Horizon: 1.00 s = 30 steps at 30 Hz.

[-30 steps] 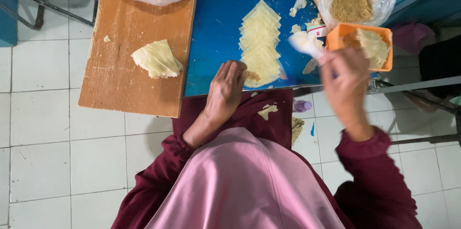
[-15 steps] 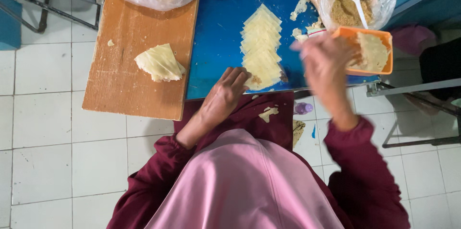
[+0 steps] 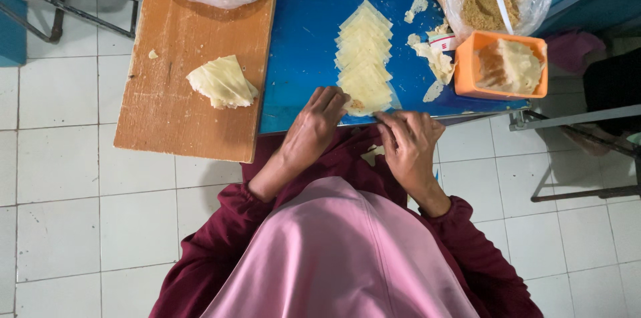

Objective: The person sits at a low blue table and folds thin dough pieces over a brown sugar filling. They spoon the filling from an orange container onto a dough piece, fold the dough over it, and place the folded piece onto a growing stack, repeating the cycle.

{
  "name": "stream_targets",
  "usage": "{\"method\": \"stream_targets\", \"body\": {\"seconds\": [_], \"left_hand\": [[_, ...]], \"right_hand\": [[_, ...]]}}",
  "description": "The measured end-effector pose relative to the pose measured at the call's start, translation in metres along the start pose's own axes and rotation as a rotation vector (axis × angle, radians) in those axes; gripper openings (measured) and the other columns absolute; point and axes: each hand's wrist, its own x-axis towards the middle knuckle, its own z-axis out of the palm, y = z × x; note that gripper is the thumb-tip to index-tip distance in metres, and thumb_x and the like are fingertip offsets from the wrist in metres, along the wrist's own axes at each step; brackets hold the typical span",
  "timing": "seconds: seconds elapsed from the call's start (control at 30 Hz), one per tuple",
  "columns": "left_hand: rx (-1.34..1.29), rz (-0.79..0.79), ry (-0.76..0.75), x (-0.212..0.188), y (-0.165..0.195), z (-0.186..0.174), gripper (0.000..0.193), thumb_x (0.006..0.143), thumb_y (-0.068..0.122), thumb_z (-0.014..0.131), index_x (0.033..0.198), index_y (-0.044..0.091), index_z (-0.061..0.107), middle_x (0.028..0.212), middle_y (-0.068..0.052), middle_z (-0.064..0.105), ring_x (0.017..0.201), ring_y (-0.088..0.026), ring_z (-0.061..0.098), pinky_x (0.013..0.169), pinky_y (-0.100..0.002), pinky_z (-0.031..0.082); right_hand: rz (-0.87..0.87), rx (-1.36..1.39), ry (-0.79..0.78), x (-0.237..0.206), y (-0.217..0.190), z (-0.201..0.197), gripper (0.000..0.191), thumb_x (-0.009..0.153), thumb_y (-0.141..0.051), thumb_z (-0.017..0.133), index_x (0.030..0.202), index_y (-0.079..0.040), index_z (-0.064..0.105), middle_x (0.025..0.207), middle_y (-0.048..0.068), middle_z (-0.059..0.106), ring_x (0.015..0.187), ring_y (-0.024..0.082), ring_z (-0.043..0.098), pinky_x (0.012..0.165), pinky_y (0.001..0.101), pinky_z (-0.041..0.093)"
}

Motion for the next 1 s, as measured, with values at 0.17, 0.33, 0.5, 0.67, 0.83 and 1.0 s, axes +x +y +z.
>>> {"method": "stream_targets", "body": {"seconds": [0.17, 0.33, 0.5, 0.67, 0.83, 1.0], "left_hand": [[0.033, 0.053, -0.018, -0.001, 0.0, -0.003, 0.025, 0.092, -0.001, 0.065, 0.115, -0.006, 0.06, 0.11, -0.016, 0.058, 0.1, -0.035, 0.055, 0.086, -0.042, 0.049], [0.05, 0.072, -0.042, 0.0, 0.003, -0.005, 0.029, 0.089, -0.003, 0.065, 0.117, -0.007, 0.062, 0.109, -0.017, 0.057, 0.1, -0.035, 0.055, 0.087, -0.042, 0.049], [0.028, 0.08, -0.06, 0.003, 0.003, -0.009, 0.025, 0.092, 0.002, 0.068, 0.114, -0.007, 0.061, 0.106, -0.018, 0.055, 0.098, -0.037, 0.053, 0.085, -0.044, 0.048], [0.096, 0.051, -0.025, 0.009, 0.002, -0.006, 0.018, 0.085, -0.001, 0.065, 0.102, 0.0, 0.064, 0.102, -0.014, 0.056, 0.097, -0.035, 0.054, 0.081, -0.044, 0.048], [-0.002, -0.076, -0.025, 0.023, -0.007, 0.002, 0.01, 0.089, -0.005, 0.062, 0.095, 0.002, 0.064, 0.099, -0.012, 0.059, 0.095, -0.035, 0.055, 0.08, -0.044, 0.049], [-0.09, -0.075, -0.022, 0.021, -0.006, 0.001, 0.011, 0.091, -0.007, 0.059, 0.099, 0.0, 0.061, 0.103, -0.012, 0.059, 0.097, -0.035, 0.059, 0.08, -0.044, 0.05]], "right_hand": [[-0.031, 0.021, 0.018, 0.01, -0.005, 0.003, 0.042, 0.09, -0.027, 0.084, 0.127, -0.013, 0.07, 0.111, 0.001, 0.063, 0.104, 0.022, 0.056, 0.093, 0.0435, 0.033], [-0.125, 0.027, 0.015, 0.023, -0.008, 0.007, 0.04, 0.092, -0.031, 0.083, 0.124, -0.011, 0.071, 0.112, 0.003, 0.062, 0.104, 0.023, 0.055, 0.092, 0.0426, 0.034], [-0.19, -0.013, 0.011, 0.026, -0.002, 0.012, 0.021, 0.097, -0.024, 0.082, 0.112, -0.011, 0.075, 0.107, 0.0, 0.063, 0.101, 0.019, 0.055, 0.091, 0.0413, 0.033], [-0.059, 0.122, -0.064, 0.036, 0.009, 0.022, 0.012, 0.094, -0.016, 0.081, 0.1, -0.009, 0.073, 0.101, 0.002, 0.063, 0.098, 0.023, 0.056, 0.088, 0.0422, 0.035], [0.078, 0.309, -0.106, 0.051, 0.01, 0.025, 0.013, 0.091, -0.012, 0.08, 0.101, -0.01, 0.071, 0.101, 0.002, 0.067, 0.098, 0.025, 0.06, 0.087, 0.0384, 0.039], [-0.066, 0.229, -0.058, 0.05, -0.005, 0.016, 0.014, 0.094, -0.005, 0.077, 0.107, -0.01, 0.073, 0.104, 0.002, 0.069, 0.1, 0.024, 0.061, 0.088, 0.0408, 0.039]]}}
